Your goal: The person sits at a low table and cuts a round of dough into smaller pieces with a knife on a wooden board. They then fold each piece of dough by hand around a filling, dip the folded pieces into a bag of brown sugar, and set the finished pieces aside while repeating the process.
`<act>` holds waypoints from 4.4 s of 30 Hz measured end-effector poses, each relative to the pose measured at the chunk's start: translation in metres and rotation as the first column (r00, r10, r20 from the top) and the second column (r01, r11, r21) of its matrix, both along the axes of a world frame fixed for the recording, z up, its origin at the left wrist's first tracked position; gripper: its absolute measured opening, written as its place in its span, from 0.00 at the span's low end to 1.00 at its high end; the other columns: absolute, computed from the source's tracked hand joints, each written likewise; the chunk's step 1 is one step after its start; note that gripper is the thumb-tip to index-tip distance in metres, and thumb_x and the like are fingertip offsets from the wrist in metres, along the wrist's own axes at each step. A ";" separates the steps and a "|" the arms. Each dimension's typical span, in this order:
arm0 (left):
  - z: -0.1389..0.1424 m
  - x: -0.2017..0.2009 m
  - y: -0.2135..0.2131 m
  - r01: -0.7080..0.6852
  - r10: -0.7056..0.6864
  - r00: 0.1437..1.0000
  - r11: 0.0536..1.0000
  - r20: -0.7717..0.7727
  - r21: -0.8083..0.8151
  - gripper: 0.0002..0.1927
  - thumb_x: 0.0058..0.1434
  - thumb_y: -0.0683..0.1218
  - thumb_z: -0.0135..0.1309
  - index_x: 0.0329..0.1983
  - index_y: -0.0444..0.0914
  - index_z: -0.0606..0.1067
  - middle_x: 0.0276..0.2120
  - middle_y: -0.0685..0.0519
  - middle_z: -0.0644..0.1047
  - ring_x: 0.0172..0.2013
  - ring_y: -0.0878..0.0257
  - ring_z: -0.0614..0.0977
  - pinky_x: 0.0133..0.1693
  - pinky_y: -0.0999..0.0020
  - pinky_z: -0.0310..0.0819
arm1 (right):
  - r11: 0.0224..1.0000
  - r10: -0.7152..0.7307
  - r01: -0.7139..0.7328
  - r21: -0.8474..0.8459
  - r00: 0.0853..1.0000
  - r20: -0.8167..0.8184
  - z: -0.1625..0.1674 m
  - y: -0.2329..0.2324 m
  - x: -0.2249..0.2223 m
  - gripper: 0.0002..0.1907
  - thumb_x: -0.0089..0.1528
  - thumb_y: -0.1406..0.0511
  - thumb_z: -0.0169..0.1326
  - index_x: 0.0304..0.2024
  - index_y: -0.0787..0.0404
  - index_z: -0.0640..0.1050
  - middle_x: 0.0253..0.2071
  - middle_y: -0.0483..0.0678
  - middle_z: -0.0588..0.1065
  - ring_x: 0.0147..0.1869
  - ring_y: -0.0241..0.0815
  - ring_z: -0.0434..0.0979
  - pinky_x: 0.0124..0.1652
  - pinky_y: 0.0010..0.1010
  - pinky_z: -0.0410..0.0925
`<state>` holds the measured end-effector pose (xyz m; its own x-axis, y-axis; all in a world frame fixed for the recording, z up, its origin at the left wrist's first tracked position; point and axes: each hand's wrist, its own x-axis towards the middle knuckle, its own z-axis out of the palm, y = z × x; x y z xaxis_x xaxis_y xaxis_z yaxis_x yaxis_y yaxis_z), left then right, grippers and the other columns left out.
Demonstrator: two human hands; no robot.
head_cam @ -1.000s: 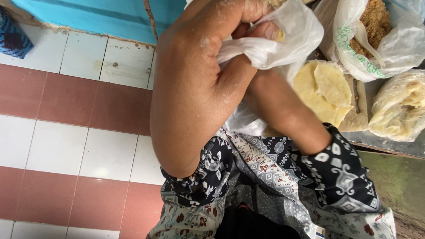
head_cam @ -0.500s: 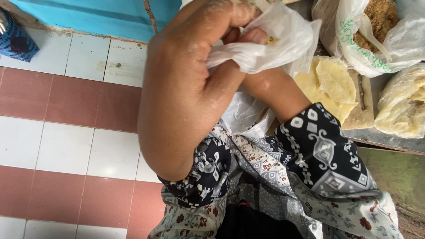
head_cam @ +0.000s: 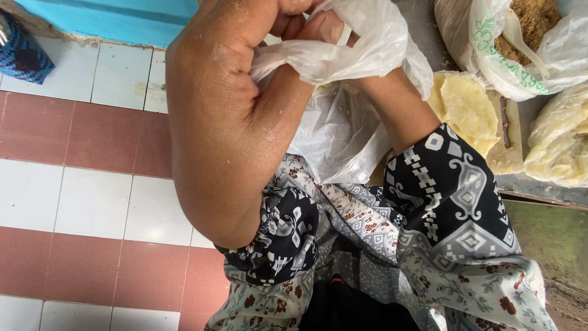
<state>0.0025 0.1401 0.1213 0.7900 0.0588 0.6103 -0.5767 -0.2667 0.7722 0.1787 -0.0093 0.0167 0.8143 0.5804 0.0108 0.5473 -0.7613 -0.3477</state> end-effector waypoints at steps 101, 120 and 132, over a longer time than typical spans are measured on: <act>-0.120 0.118 -0.149 0.185 0.226 0.887 0.624 -0.402 0.760 0.33 0.64 0.69 0.50 0.34 0.33 0.79 0.33 0.36 0.81 0.39 0.39 0.83 0.46 0.47 0.75 | 0.391 -0.340 0.780 0.489 0.616 -0.710 0.017 -0.223 -0.326 0.24 0.67 0.62 0.47 0.64 0.66 0.70 0.31 0.46 0.74 0.28 0.33 0.71 0.27 0.26 0.67; -0.127 0.048 -0.137 -0.107 0.293 0.911 0.847 -0.290 0.520 0.11 0.69 0.49 0.51 0.48 0.36 0.73 0.44 0.44 0.78 0.44 0.43 0.81 0.42 0.48 0.76 | 0.779 -0.468 0.538 0.323 0.841 -0.272 0.070 -0.159 -0.233 0.29 0.66 0.68 0.49 0.70 0.65 0.64 0.32 0.67 0.77 0.37 0.66 0.79 0.36 0.49 0.69; -0.126 0.029 -0.160 0.083 0.167 0.954 0.648 -0.247 0.757 0.31 0.71 0.50 0.45 0.74 0.34 0.58 0.73 0.44 0.60 0.72 0.47 0.60 0.68 0.50 0.52 | 0.840 -0.495 0.512 0.177 0.858 -0.136 0.066 -0.145 -0.235 0.29 0.65 0.70 0.48 0.69 0.68 0.64 0.31 0.64 0.77 0.30 0.63 0.79 0.31 0.48 0.72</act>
<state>0.0318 -0.0201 -0.0044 0.9338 -0.2835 0.2183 -0.3512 -0.8429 0.4077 -0.0558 -0.1542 0.0828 0.9966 0.0827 0.0024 0.0704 -0.8334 -0.5482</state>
